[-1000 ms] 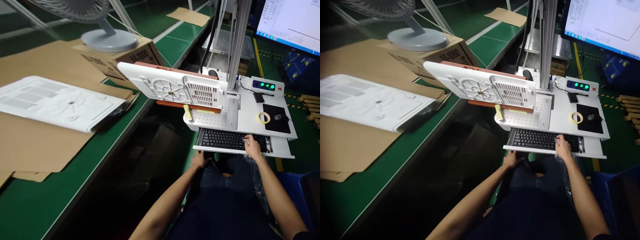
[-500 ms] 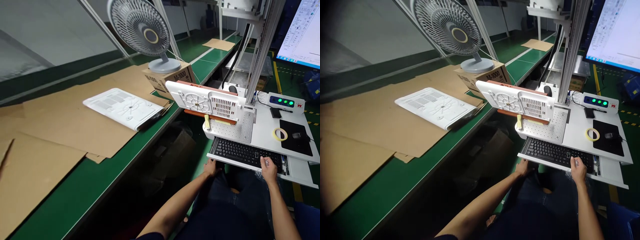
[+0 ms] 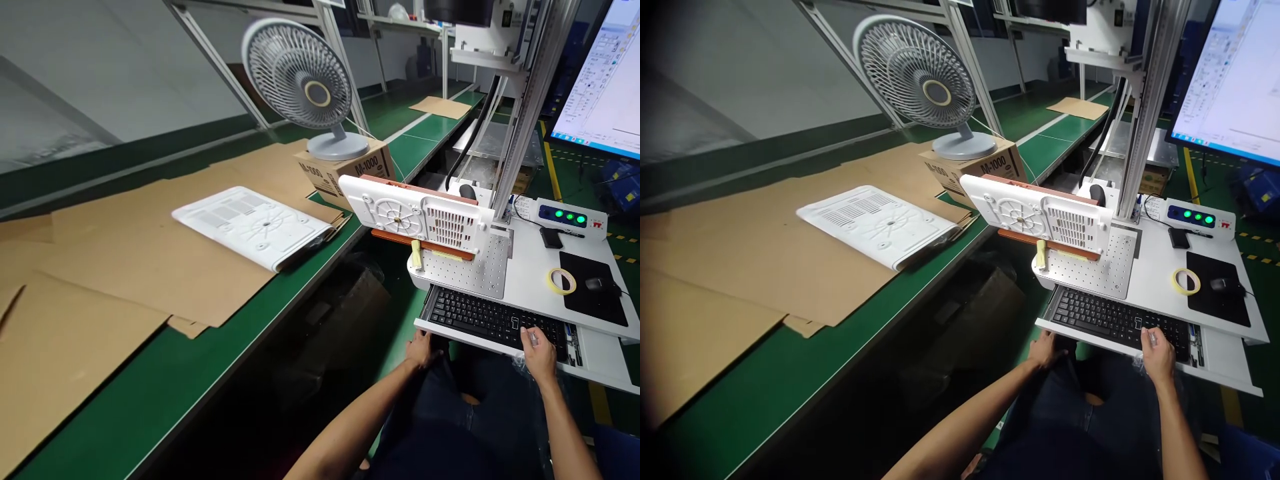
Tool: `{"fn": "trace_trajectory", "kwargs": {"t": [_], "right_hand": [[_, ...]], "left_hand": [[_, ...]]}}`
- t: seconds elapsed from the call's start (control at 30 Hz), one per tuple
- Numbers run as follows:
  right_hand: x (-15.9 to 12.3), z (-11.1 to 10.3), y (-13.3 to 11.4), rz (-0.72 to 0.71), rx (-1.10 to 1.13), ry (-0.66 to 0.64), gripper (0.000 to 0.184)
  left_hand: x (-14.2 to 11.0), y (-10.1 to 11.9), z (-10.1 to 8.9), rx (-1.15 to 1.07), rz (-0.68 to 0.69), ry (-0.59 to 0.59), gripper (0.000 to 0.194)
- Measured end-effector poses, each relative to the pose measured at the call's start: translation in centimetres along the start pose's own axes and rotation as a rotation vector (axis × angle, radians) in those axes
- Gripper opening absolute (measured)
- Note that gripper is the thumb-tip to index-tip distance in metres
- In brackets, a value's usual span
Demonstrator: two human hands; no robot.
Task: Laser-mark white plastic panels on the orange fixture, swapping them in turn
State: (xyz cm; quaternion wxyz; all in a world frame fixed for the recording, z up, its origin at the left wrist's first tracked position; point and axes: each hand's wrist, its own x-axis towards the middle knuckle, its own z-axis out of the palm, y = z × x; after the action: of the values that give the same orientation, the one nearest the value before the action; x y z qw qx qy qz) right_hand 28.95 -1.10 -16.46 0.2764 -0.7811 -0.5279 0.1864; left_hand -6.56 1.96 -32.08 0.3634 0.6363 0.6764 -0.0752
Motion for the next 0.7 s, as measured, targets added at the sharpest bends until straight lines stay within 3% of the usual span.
{"fn": "trace_trajectory", "kwargs": {"t": [0.7], "right_hand": [[0.02,0.08,-0.17,0.002,-0.002,-0.006,0.059]], "left_hand": [[0.18,-0.29,-0.03,-0.002,0.009,-0.009,0.09]]}}
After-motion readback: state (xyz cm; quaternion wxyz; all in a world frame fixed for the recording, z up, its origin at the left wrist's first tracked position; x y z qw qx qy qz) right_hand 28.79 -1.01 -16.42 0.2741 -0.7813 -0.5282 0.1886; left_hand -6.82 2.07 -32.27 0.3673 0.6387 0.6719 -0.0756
